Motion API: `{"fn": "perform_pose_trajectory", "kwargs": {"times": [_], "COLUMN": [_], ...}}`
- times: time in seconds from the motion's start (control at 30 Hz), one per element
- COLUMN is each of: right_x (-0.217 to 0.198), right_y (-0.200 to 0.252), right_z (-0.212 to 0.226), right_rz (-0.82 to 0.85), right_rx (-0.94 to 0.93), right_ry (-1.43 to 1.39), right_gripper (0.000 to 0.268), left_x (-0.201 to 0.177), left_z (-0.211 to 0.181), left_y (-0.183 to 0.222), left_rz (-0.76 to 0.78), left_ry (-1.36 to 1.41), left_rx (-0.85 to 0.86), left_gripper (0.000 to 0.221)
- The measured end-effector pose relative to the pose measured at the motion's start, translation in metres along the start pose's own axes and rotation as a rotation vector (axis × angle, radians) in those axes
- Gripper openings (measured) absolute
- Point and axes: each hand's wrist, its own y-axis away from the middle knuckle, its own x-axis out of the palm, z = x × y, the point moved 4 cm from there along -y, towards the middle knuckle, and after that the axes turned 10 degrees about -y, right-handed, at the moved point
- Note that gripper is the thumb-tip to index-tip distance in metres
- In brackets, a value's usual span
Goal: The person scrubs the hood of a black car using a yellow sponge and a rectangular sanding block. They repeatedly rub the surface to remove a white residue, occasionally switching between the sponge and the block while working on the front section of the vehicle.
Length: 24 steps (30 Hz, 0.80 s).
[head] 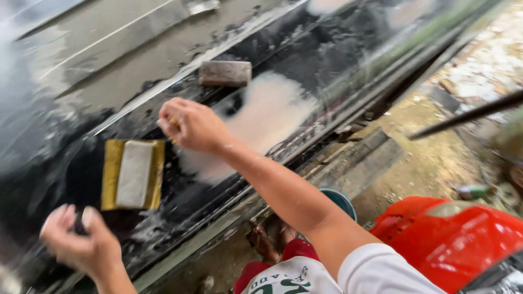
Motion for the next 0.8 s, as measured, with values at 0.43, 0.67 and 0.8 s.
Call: {"fn": "perform_pose_trajectory", "kwargs": {"times": [0.43,0.67,0.8], "right_x": [-0.129,-0.177,-0.224], "right_y": [-0.019,-0.057,-0.091], "right_z": [0.006,-0.068,-0.145], "right_rz": [0.131,0.163,0.063], "right_rx": [0.292,0.197,0.237], "right_ry": [0.58,0.738,0.773], "right_gripper": [0.056,0.049,0.046], "left_x": [0.048,0.053,0.049], "left_z": [-0.07,-0.067,-0.06], "left_y": [-0.062,-0.054,-0.047], "left_rz": [0.902,0.786,0.627], "left_ry": [-0.464,-0.259,-0.216], "left_rx": [-0.103,-0.062,0.166], "left_gripper": [0.092,0.066,0.053]}}
